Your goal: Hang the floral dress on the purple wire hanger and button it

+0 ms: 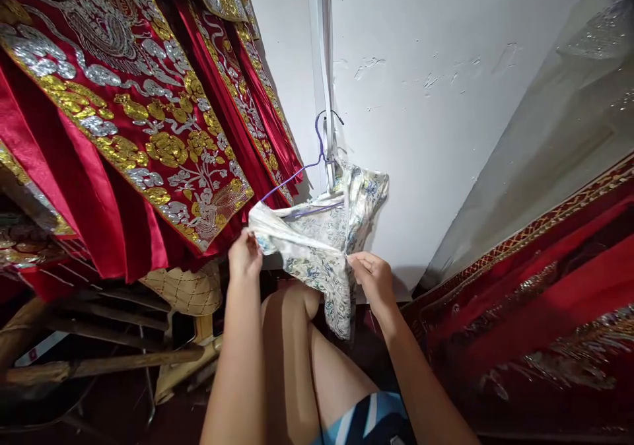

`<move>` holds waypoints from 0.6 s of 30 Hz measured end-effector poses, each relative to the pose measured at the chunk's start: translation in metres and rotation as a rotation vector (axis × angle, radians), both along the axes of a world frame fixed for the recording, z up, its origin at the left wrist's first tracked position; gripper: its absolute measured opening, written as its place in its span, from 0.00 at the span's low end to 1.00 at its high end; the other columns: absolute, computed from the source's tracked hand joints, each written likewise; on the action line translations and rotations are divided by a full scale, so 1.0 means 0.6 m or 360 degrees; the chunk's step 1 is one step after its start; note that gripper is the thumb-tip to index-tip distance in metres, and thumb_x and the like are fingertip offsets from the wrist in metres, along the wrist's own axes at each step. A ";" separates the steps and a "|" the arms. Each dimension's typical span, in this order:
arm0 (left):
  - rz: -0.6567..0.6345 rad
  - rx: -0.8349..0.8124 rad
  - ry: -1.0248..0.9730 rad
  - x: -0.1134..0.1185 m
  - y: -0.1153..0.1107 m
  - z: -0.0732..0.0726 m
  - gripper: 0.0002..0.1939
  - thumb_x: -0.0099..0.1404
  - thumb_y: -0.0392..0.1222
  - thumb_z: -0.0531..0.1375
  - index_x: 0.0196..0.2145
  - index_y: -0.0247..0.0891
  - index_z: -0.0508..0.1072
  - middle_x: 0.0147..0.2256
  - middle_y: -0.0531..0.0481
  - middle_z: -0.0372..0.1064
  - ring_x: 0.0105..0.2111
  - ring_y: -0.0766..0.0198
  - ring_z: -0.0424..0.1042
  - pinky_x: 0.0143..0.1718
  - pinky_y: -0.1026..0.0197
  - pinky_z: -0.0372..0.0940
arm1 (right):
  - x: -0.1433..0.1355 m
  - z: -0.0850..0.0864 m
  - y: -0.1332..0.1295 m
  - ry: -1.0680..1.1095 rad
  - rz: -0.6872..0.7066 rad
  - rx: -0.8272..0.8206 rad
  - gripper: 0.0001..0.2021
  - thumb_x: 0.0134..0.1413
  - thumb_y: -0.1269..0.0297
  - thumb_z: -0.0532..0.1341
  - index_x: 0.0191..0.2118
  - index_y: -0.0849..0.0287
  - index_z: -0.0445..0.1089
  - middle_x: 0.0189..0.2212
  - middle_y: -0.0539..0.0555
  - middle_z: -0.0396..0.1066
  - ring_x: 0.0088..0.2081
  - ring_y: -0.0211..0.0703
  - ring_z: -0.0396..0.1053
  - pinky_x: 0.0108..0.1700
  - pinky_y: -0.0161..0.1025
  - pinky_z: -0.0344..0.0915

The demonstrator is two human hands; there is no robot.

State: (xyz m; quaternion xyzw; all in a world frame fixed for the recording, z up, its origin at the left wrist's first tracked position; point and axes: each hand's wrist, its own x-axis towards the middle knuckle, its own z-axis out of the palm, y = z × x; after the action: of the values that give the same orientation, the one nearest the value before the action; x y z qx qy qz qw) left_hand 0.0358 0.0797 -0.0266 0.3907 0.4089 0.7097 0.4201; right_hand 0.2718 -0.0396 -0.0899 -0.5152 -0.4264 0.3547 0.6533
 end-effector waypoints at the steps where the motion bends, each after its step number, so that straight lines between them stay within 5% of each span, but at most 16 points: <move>1: -0.0025 -0.0108 -0.0071 0.013 -0.012 -0.025 0.18 0.65 0.39 0.61 0.22 0.38 0.58 0.18 0.59 0.53 0.16 0.72 0.55 0.22 0.66 0.57 | -0.001 -0.006 -0.007 0.0072 -0.0026 -0.0013 0.11 0.51 0.56 0.66 0.29 0.60 0.74 0.15 0.45 0.59 0.20 0.35 0.55 0.23 0.35 0.51; 6: -0.0154 -0.0429 -0.0319 0.086 -0.067 -0.129 0.11 0.59 0.33 0.62 0.22 0.36 0.65 0.19 0.56 0.62 0.20 0.71 0.64 0.29 0.66 0.65 | -0.002 -0.034 -0.025 0.0628 -0.0082 0.0018 0.13 0.49 0.59 0.67 0.22 0.57 0.65 0.13 0.40 0.48 0.18 0.32 0.46 0.22 0.34 0.48; 10: -0.0300 -0.0467 -0.0362 0.114 -0.097 -0.172 0.10 0.52 0.34 0.66 0.20 0.34 0.68 0.19 0.55 0.66 0.21 0.70 0.65 0.28 0.67 0.63 | -0.002 -0.061 -0.033 0.0661 -0.0040 -0.0037 0.18 0.50 0.57 0.65 0.20 0.55 0.57 0.13 0.41 0.48 0.17 0.33 0.47 0.21 0.35 0.50; 14: -0.0408 -0.0447 -0.0416 0.116 -0.133 -0.170 0.12 0.49 0.42 0.71 0.26 0.34 0.73 0.25 0.52 0.71 0.24 0.67 0.68 0.29 0.66 0.63 | 0.009 -0.091 -0.039 0.0551 -0.0026 -0.0114 0.19 0.49 0.57 0.60 0.17 0.53 0.50 0.12 0.41 0.43 0.16 0.34 0.45 0.21 0.36 0.49; 18: -0.0667 -0.0323 -0.0638 0.123 -0.180 -0.117 0.17 0.50 0.47 0.73 0.32 0.35 0.74 0.31 0.50 0.72 0.31 0.64 0.72 0.35 0.65 0.65 | 0.033 -0.099 -0.040 0.0382 0.0028 -0.0238 0.17 0.43 0.58 0.67 0.16 0.55 0.59 0.11 0.42 0.48 0.17 0.34 0.48 0.21 0.36 0.49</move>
State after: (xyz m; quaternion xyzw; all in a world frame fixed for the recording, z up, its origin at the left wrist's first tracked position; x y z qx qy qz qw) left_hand 0.1096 -0.0284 -0.0968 0.2748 0.2971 0.6262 0.6664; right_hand 0.2915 -0.0635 -0.1492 -0.5125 -0.3220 0.4503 0.6564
